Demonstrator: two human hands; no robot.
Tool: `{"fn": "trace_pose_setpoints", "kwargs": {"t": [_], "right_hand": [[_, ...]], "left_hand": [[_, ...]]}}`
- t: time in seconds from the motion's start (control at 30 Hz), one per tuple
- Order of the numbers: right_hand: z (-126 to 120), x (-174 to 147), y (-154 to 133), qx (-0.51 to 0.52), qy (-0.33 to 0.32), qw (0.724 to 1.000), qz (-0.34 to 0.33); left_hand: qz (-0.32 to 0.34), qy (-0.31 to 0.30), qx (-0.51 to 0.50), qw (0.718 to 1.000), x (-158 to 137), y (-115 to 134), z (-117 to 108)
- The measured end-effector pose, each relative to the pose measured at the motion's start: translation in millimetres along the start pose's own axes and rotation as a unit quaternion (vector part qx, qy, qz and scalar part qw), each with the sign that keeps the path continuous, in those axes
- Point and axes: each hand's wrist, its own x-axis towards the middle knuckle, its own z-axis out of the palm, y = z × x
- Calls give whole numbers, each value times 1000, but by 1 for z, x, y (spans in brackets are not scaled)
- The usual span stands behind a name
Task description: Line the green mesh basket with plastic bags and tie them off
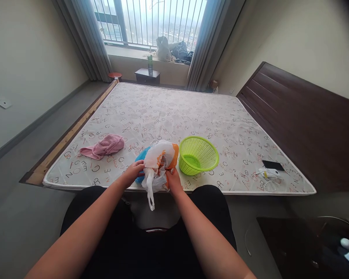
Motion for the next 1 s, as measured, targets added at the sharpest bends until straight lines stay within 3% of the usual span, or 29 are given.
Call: {"fn": "trace_pose_setpoints", "kwargs": {"t": [0.13, 0.33, 0.5, 0.77, 1.0], "right_hand": [[-1, 0, 2, -47, 14, 999, 6], [1, 0, 1, 48, 16, 999, 9], [0, 2, 6, 96, 38, 995, -2], [-7, 4, 16, -44, 174, 984, 2], [-7, 6, 26, -86, 125, 988, 0]], "left_hand": [[7, 9, 25, 1000, 2, -2, -5], [-31, -11, -24, 999, 4, -7, -6], [-20, -43, 14, 999, 1, -4, -2], [3, 3, 69, 998, 0, 2, 4], [7, 8, 49, 999, -3, 5, 9]]}}
